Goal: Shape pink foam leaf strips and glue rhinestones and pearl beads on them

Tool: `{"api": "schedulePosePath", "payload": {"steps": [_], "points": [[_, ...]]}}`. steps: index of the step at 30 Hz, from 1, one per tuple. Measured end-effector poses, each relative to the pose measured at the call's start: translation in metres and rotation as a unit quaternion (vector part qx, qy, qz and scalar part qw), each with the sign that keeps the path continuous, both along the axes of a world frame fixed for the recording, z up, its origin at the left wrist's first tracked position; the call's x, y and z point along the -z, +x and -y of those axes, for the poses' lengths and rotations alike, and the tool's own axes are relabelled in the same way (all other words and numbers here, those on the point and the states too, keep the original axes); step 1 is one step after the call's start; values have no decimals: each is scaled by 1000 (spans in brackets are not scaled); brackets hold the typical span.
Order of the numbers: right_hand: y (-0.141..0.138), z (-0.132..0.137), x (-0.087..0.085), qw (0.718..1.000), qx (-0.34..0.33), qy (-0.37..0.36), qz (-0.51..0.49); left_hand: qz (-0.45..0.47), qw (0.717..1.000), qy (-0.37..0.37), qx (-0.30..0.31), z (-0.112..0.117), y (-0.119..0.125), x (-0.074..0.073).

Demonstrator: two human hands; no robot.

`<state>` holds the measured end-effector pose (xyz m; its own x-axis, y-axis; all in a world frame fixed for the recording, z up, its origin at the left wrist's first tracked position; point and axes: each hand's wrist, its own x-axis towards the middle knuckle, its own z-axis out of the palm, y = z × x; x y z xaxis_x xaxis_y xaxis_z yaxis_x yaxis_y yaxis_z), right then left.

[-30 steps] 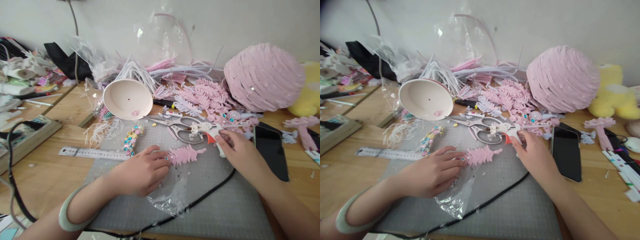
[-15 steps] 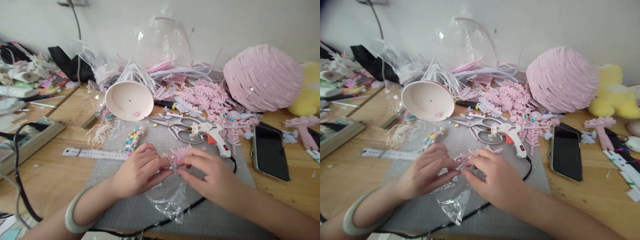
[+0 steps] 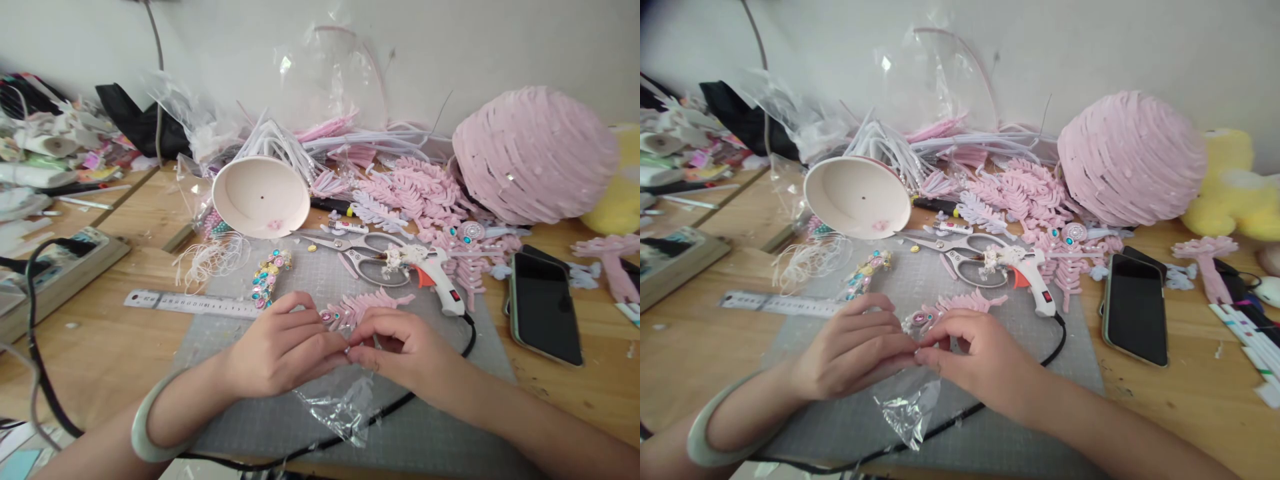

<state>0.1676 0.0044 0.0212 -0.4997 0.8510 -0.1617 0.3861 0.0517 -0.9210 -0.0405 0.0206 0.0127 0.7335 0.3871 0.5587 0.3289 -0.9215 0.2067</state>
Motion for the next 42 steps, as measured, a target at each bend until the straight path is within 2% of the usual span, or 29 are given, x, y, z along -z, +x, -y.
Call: {"api": "schedulePosePath", "payload": {"steps": [4, 6, 8, 10, 13, 15, 17, 24, 35, 42], "points": [[0, 1, 2, 1000, -1, -4, 1, -2, 1000, -6, 12, 0, 0, 0], [2, 1, 3, 999, 4, 41, 14, -2, 1000, -10, 6, -1, 0, 1], [5, -1, 5, 991, 15, 124, 49, -14, 1000, -16, -9, -3, 0, 1], [8, -5, 7, 969, 32, 218, 113, -47, 998, -26, -24, -4, 0, 1], [11, -10, 12, 916, 46, 328, 225, -123, 990, -54, -33, -7, 1, 3], [11, -12, 16, 884, 42, 376, 273, -166, 983, -74, -30, -8, 2, 6], [11, -12, 20, 864, 33, 402, 300, -196, 976, -88, -27, -8, 2, 8], [9, -13, 28, 846, 5, 426, 321, -228, 969, -88, -15, -9, 1, 13], [7, -13, 30, 825, -29, 433, 361, -240, 965, -108, -12, -11, 3, 16], [6, -13, 28, 824, -43, 434, 361, -240, 964, -117, -5, -11, 3, 19]]}}
